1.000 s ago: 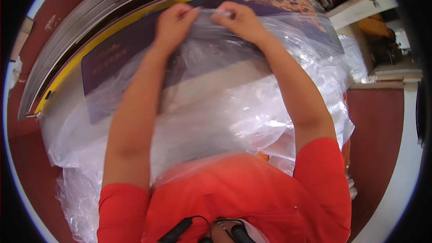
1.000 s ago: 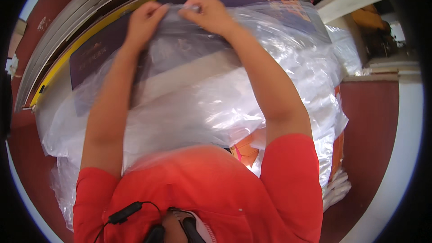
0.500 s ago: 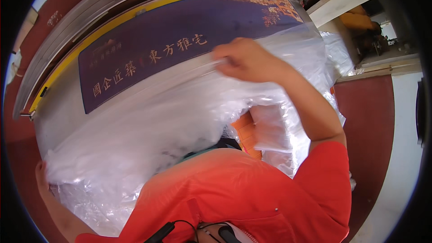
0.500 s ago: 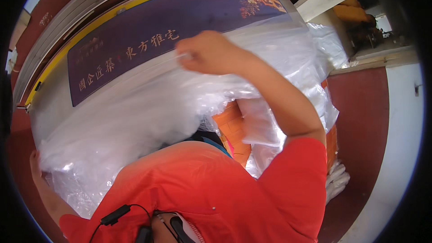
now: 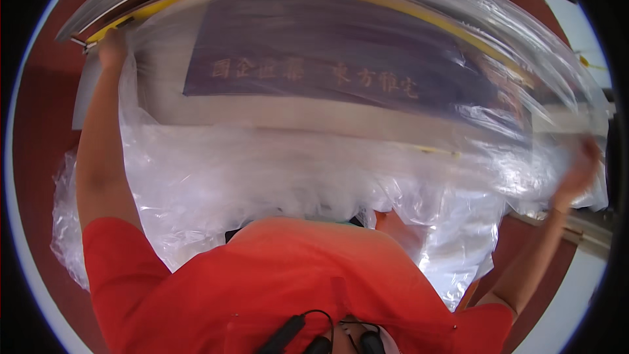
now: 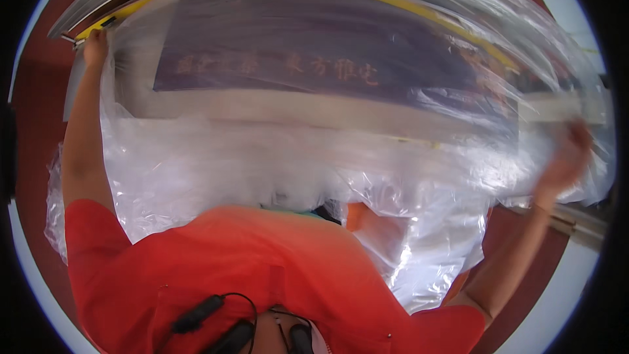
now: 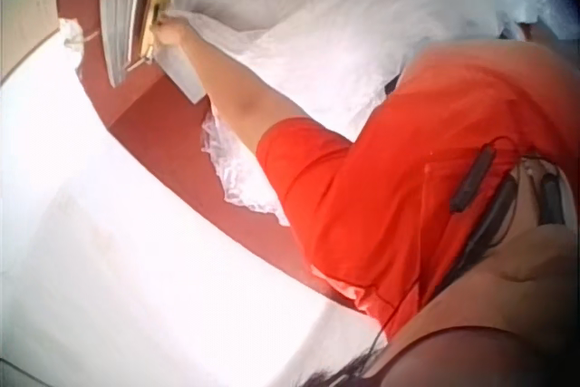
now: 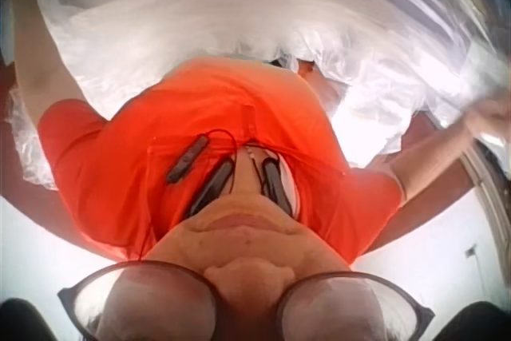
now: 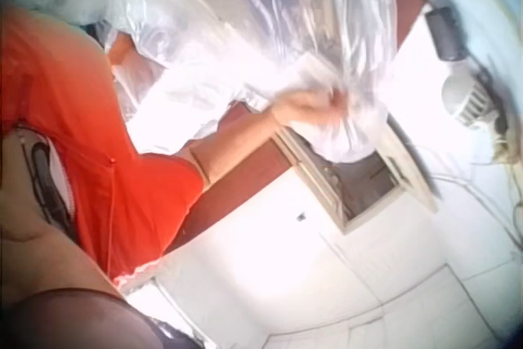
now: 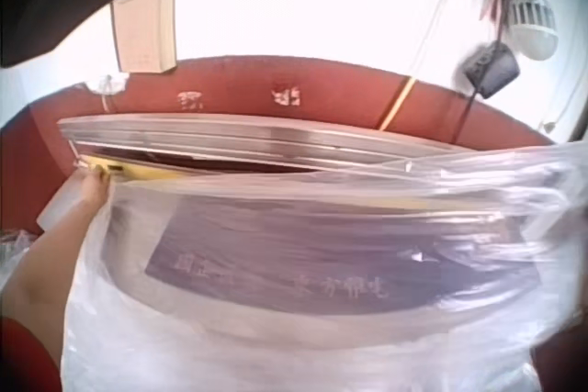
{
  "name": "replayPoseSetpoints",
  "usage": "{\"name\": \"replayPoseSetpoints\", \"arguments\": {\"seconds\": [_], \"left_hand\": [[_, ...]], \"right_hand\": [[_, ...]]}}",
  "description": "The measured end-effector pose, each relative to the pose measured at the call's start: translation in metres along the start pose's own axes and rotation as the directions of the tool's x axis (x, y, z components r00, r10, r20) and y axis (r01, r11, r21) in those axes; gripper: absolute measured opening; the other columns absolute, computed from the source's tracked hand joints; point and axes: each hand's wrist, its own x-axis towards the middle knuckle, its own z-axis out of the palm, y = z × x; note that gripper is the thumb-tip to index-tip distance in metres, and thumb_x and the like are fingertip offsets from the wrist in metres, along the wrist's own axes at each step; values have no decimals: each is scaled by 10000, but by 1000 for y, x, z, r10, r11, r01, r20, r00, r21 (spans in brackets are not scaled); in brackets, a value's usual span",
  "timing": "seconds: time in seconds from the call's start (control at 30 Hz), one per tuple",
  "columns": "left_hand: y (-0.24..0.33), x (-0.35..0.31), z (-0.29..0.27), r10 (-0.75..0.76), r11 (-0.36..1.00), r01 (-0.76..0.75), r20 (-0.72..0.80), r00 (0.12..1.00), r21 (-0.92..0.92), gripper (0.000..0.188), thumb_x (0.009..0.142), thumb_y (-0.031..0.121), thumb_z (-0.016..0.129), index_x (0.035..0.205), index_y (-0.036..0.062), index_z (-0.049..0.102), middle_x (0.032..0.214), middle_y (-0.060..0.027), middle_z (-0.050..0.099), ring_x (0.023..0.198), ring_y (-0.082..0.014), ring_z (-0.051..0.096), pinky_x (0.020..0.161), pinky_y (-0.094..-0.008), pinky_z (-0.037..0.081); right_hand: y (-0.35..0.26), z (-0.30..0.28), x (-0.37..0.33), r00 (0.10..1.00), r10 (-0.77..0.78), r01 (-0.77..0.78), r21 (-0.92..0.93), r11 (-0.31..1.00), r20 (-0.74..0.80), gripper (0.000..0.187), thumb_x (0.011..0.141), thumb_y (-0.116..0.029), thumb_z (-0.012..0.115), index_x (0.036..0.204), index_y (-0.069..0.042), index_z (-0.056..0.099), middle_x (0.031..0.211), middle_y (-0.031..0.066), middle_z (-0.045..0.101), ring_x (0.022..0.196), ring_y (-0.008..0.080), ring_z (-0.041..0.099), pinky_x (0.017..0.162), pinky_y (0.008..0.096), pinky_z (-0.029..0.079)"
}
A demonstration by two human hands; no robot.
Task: The person wraps a large poster with a clear plastic sheet. They repeatedly smooth the plastic over the surface, fold the edges, and adjust the coverage to ensure the poster is fully enclosed.
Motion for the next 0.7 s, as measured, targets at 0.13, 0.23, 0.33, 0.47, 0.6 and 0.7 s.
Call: {"name": "replayPoseSetpoints", "arguments": {"seconds": [0.13,0.23,0.33,0.47,0.6,0.7], "left_hand": [[-8,-10,-2,-173,984,166,159,972,59,282,808,311,392,891,54,476,915,-190,540,865,-359,514,740,-431,403],[-33,-37,-11,-197,971,156,240,951,182,303,803,333,390,918,66,479,933,-175,539,875,-347,514,738,-430,403],[-26,-56,-21,-346,937,331,158,925,115,299,796,333,392,920,81,493,938,-162,541,876,-341,515,733,-428,403],[-35,-53,-3,-334,939,341,125,934,-43,286,781,329,409,904,95,516,964,-159,537,890,-337,508,731,-417,404],[-1,-48,-13,-349,926,351,44,936,-138,304,786,307,403,922,65,527,935,-186,547,868,-349,518,748,-430,402],[-4,-62,-24,-416,903,416,22,909,-107,286,778,268,417,913,35,512,894,-201,554,834,-355,527,736,-433,406]], "right_hand": [[46,93,-103,834,415,-253,-415,874,363,454,859,-331,347,1206,-38,346,1212,166,364,1142,317,304,947,401,230],[101,92,-142,644,659,-355,-611,708,389,452,860,-326,348,1232,-69,323,1257,136,325,1189,296,244,973,393,177],[26,132,-77,689,544,-191,-604,774,478,439,857,-308,359,1240,-96,323,1272,137,305,1198,291,236,971,387,183],[88,153,-76,792,301,-116,-353,928,531,419,845,-263,392,1224,-92,347,1276,144,300,1195,286,247,952,362,227],[96,178,-24,580,535,-253,-489,835,614,388,837,-224,413,1157,-6,400,1176,176,416,1110,298,375,914,325,287],[-155,234,74,670,273,-696,456,554,691,354,838,-267,448,1064,3,483,1014,115,528,958,181,508,844,279,378]]}}
